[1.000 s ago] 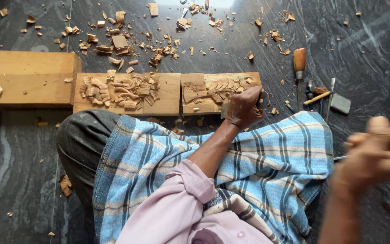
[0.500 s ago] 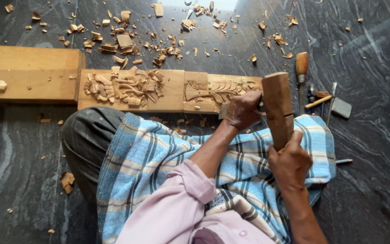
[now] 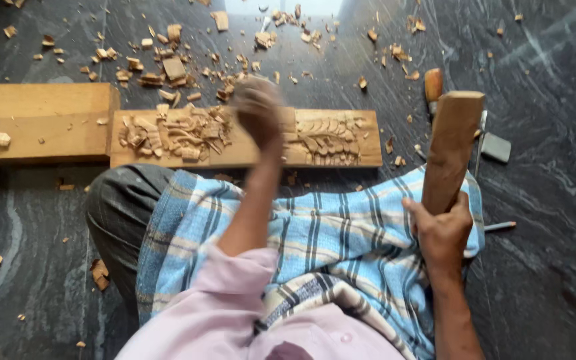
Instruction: The person carves a decorative pattern into a rectangular wooden plank using a chisel and a wooden mallet. They repeatedly strike the chisel to remove wood chips and refine the design.
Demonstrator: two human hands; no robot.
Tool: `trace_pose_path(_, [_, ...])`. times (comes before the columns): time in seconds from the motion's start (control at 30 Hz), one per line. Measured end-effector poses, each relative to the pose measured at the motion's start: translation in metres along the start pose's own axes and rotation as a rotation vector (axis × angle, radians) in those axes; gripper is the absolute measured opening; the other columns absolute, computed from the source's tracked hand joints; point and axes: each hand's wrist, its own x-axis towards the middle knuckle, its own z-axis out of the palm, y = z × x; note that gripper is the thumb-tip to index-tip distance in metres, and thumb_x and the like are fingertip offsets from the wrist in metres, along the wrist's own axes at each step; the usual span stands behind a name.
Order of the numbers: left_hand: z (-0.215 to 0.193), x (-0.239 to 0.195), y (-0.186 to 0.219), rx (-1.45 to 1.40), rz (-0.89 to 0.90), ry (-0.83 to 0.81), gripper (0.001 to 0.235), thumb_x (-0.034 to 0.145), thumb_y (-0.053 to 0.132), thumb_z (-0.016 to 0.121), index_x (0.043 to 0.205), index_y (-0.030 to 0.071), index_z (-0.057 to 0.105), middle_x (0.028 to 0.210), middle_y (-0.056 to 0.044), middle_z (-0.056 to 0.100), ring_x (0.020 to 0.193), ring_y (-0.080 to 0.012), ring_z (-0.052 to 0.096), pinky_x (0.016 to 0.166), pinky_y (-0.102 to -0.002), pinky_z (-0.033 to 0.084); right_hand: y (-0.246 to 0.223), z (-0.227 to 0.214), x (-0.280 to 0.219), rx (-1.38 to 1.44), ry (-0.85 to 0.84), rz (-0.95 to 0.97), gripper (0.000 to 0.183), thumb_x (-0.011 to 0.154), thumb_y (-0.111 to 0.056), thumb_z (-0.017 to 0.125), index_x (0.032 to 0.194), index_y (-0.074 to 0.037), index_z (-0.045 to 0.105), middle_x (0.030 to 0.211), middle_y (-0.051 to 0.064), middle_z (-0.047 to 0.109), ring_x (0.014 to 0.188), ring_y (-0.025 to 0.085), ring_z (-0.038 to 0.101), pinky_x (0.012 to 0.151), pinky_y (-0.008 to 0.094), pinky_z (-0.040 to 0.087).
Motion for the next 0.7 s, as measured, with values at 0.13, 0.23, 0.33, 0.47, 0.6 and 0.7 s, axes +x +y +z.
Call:
trace_pose_path(0.13, [-0.034,0.046,0.034,-0.437,-0.435,0.111,0.023,0.089,0.019,0.070,0.083,0.014,0.048,0.078,-0.005,0.048,0.067,-0.0133,0.047,0.052,-0.027,0.042,-0.002,0.007,0.012,0.159,-0.049,0.108,0.042,0.080,-0.012,0.085,0.107,0.001,0.055,0.074,0.006,0.063,0.053,0.011,0.056,0.047,0.028,0.044])
trace_pose_path(0.23, [-0.034,0.019,0.065,-0.619,-0.548,-0.116,0.023,0.086,0.008,0.075,0.087,0.010,0.053,0.085,-0.005,0.055,0.078,-0.0151,0.054,0.064,-0.027,0.052,-0.004,0.011,0.005,-0.058,-0.072,0.060,0.049,0.079,-0.015,0.086,0.115,0.000,0.056,0.073,0.009,0.066,0.056,0.013,0.060,0.051,0.030,0.048])
trace_pose_path(0.33, [-0.017,-0.015,0.086,-0.587,-0.625,-0.170,0.017,0.081,0.005,0.078,0.091,0.003,0.064,0.085,-0.005,0.069,0.079,-0.0136,0.068,0.072,-0.024,0.059,-0.007,0.010,0.001,-0.255,-0.091,0.025,0.056,0.078,-0.017,0.089,0.120,0.000,0.056,0.068,0.017,0.067,0.058,0.020,0.064,0.055,0.035,0.050])
trace_pose_path(0.47, [-0.017,-0.031,0.078,-0.232,-0.269,-0.005,0.017,0.089,0.014,0.076,0.090,-0.003,0.071,0.075,-0.005,0.073,0.059,-0.0124,0.066,0.056,-0.024,0.061,-0.007,0.011,0.003,-0.214,-0.080,-0.060,0.049,0.077,-0.016,0.088,0.111,0.001,0.057,0.084,0.017,0.075,0.072,0.022,0.074,0.064,0.035,0.057])
trace_pose_path(0.6, [-0.020,-0.037,0.051,0.134,0.134,-0.063,0.019,0.104,0.016,0.061,0.089,0.006,0.067,0.069,-0.002,0.066,0.052,-0.0110,0.057,0.043,-0.027,0.047,-0.004,0.011,0.001,-0.191,-0.101,0.034,0.051,0.078,-0.018,0.087,0.116,0.000,0.057,0.084,0.018,0.075,0.072,0.024,0.074,0.064,0.037,0.057])
trace_pose_path(0.7, [-0.015,-0.048,0.037,0.187,0.271,-0.068,0.020,0.106,0.013,0.058,0.088,0.005,0.060,0.071,-0.003,0.064,0.058,-0.0093,0.061,0.048,-0.026,0.050,-0.006,0.011,0.002,-0.158,-0.091,-0.060,0.051,0.078,-0.016,0.087,0.115,0.001,0.057,0.089,0.017,0.076,0.076,0.023,0.075,0.068,0.035,0.059])
